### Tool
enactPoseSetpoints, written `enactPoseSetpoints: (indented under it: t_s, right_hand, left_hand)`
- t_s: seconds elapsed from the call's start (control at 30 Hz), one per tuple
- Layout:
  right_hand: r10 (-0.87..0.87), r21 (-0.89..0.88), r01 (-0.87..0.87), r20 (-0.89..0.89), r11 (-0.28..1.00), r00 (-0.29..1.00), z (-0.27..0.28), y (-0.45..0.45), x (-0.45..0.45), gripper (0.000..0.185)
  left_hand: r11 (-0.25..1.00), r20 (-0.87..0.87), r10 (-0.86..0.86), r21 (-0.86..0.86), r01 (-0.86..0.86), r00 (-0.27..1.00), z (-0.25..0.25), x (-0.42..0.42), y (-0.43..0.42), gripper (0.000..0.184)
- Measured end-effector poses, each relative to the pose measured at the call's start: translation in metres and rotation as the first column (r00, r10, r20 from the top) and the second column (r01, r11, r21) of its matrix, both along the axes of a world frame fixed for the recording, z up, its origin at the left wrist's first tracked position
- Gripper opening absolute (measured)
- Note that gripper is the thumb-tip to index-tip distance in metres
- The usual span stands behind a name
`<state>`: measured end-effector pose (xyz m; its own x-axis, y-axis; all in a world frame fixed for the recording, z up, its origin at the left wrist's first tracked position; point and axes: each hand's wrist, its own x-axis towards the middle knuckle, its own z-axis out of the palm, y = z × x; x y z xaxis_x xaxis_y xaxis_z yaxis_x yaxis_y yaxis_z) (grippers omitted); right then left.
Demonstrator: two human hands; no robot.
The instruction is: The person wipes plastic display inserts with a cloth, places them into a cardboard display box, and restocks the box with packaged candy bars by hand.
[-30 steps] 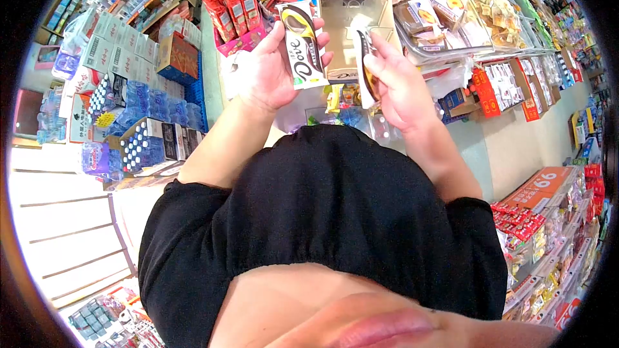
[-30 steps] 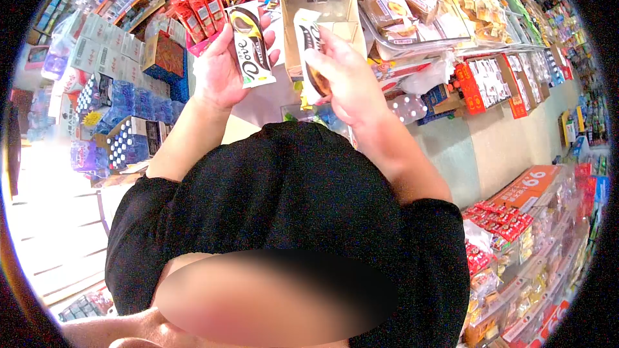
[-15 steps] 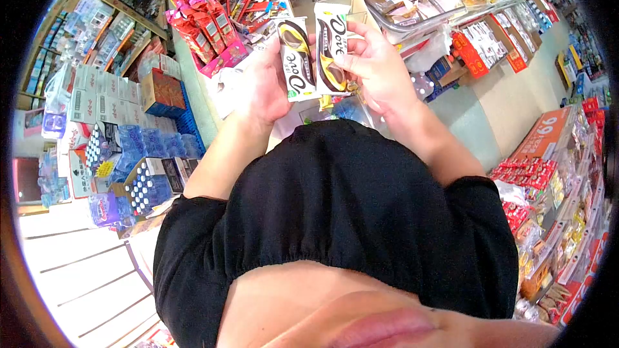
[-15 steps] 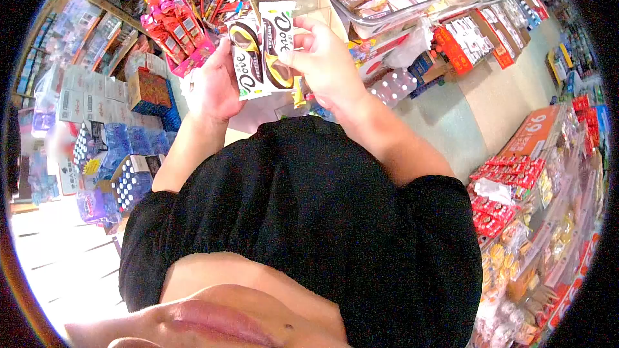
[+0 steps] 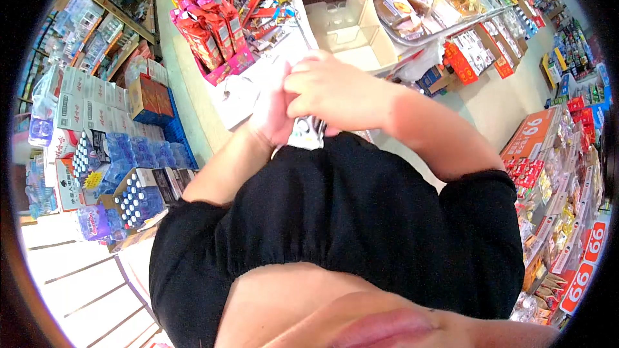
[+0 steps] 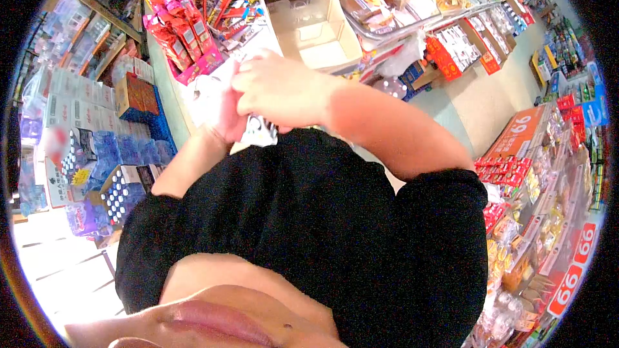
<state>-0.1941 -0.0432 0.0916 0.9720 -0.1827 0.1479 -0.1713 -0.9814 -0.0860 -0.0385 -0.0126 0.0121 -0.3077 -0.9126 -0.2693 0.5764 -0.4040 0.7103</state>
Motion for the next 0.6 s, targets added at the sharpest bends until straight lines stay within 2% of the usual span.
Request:
enactPoseSetpoints:
  t_s: [0.07,0.13,0.17,0.2,0.27,0.33,0.4,0.47,0.5,0.53,0.6]
  right_hand:
    - [0.029,-0.071,-0.005,0.343,0.997,0.939,-0.028,-0.015,0.022,0.030]
    - [-0.106,0.081,0.079,0.429,0.994,0.897,-0.021,-0.032,0.039,0.027]
    - [-0.171,0.161,0.108,0.462,0.981,0.870,-0.019,-0.041,0.048,0.026]
    - [-0.258,0.239,0.147,0.544,0.960,0.799,-0.021,-0.058,0.058,0.025]
    - [-0.430,0.409,0.186,0.659,0.893,0.617,-0.032,-0.105,0.082,0.023]
    - [-0.658,0.610,0.305,0.514,0.732,0.551,-0.037,-0.150,0.112,0.031]
    - [-0.777,0.653,0.470,0.313,0.594,0.547,-0.035,-0.189,0.148,0.035]
    - [-0.845,0.643,0.585,0.196,0.494,0.498,-0.042,-0.236,0.186,0.036]
    - [-0.862,0.536,0.707,0.084,0.461,0.499,-0.048,-0.266,0.202,0.035]
    - [-0.868,0.490,0.754,0.009,0.437,0.497,-0.043,-0.274,0.207,0.038]
    - [-0.916,0.406,0.822,0.142,0.399,0.374,-0.101,-0.332,0.235,0.043]
  left_hand:
    - [0.998,-0.044,-0.052,0.020,0.053,0.998,0.004,0.028,0.009,0.076]
    - [0.971,-0.390,-0.236,-0.138,0.196,0.890,-0.043,0.071,0.000,0.074]
    - [0.994,-0.426,-0.105,-0.018,0.108,0.898,-0.037,0.074,0.007,0.072]
    - [0.997,-0.352,-0.036,0.047,0.056,0.935,-0.029,0.084,0.015,0.073]
    - [0.999,-0.453,-0.040,-0.008,0.041,0.891,-0.036,0.111,0.025,0.074]
    - [0.998,-0.413,0.018,-0.047,-0.041,0.911,-0.033,0.132,0.039,0.077]
    - [0.989,-0.370,0.081,-0.083,-0.120,0.925,-0.033,0.152,0.049,0.081]
    - [0.976,-0.332,0.161,-0.087,-0.200,0.929,-0.032,0.168,0.055,0.080]
    - [0.970,-0.316,0.201,-0.064,-0.233,0.927,-0.033,0.175,0.057,0.081]
    - [0.964,-0.290,0.229,-0.067,-0.258,0.929,-0.035,0.183,0.059,0.080]
    - [0.949,-0.244,0.300,-0.022,-0.314,0.922,-0.039,0.195,0.066,0.081]
